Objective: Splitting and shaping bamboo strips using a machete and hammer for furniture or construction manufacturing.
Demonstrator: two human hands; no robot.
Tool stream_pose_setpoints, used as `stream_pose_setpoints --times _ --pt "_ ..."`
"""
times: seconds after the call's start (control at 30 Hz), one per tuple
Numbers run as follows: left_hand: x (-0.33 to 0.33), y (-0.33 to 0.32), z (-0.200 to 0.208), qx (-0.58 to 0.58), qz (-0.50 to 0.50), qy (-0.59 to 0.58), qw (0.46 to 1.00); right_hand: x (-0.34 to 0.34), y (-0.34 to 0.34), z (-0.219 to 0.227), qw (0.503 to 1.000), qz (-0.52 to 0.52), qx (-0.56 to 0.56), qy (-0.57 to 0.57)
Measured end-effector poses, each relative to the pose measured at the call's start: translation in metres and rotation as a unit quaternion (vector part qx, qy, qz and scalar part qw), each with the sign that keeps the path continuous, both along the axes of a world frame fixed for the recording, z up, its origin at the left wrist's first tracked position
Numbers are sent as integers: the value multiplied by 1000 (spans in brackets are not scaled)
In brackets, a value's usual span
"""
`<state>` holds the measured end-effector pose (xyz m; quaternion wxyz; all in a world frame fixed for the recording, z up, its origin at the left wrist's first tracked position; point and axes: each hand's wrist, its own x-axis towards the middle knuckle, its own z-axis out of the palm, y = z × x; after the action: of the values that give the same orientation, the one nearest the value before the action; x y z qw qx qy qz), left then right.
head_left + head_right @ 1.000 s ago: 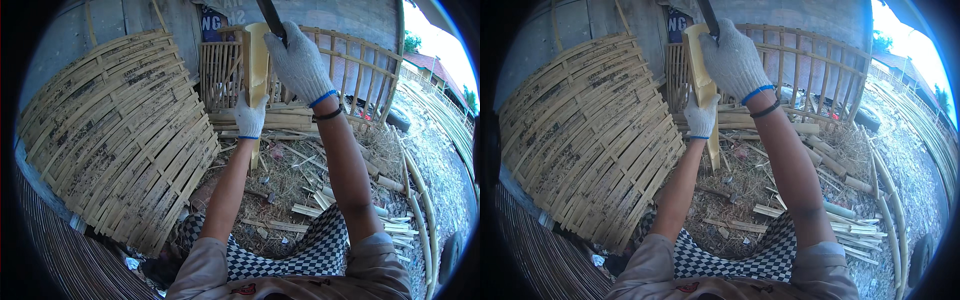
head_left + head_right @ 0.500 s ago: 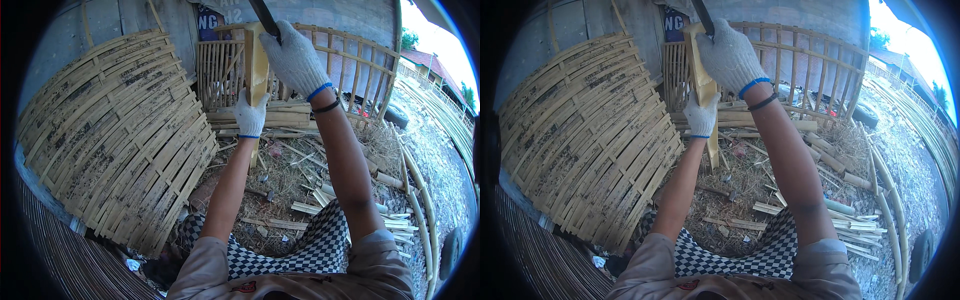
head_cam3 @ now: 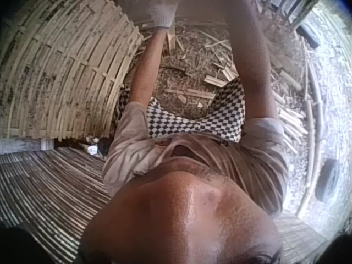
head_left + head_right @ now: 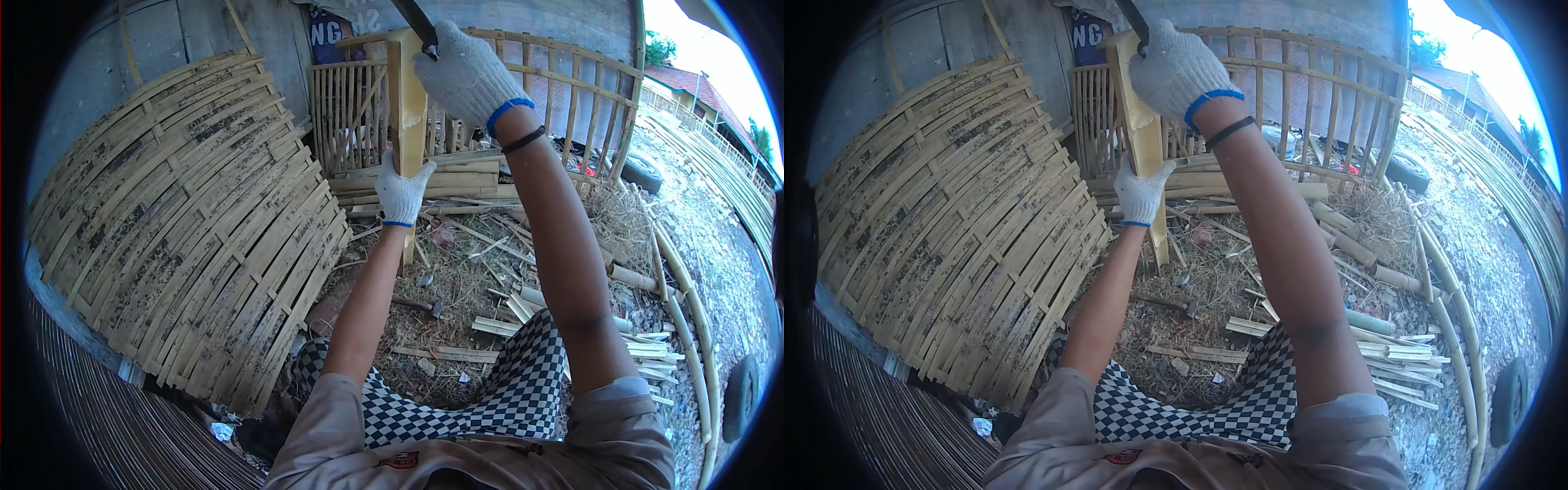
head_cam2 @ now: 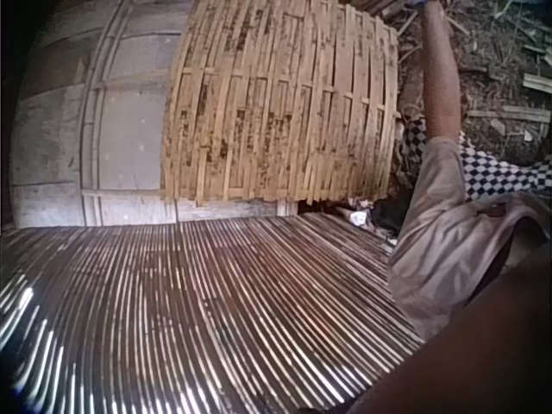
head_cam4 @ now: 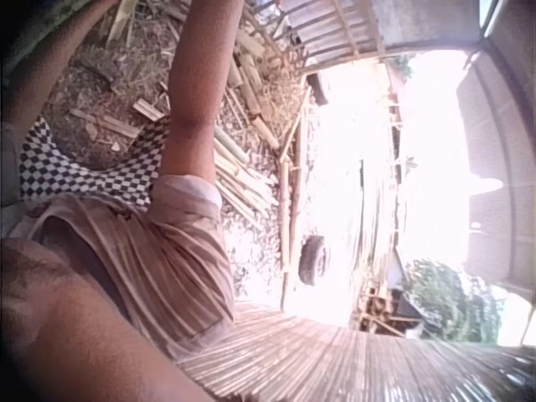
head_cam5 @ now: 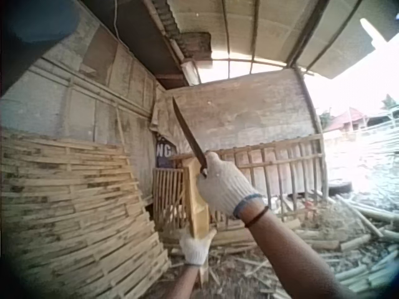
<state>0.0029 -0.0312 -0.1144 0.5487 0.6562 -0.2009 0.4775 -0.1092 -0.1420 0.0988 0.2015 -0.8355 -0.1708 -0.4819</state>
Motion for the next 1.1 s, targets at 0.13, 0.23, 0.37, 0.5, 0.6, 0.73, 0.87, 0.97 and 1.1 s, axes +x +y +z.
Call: stream_pose_setpoints --times 0.13,0.23,0.37,0.5,0.6,0.73,0.87,0.97,1.1 --pt "20 -4 -21 23 44 34 998 4 -4 0 999 -33 8 6" --pt "13 -20 -24 0 15 31 999 -5 1 -20 995 -67 79 3" --pt "3 -22 -35 10 35 24 999 -26 4 -41 984 -26 175 16" --pt "-6 -20 -34 0 28 20 999 -40 -9 -40 978 -18 205 -29" --pt "-8 -16 -35 -10 45 31 998 -39 -13 -37 983 7 179 -36" --pt "-5 -20 -38 -8 49 16 999 -35 -7 -38 987 13 157 -21" --pt "-5 -19 -41 -6 38 15 999 -30 1 -38 992 18 124 -35" --pt "-5 -21 -41 1 46 18 999 -28 1 -36 992 12 120 -35" --pt "-3 -19 -41 -6 60 8 998 -28 1 -34 993 15 112 -27"
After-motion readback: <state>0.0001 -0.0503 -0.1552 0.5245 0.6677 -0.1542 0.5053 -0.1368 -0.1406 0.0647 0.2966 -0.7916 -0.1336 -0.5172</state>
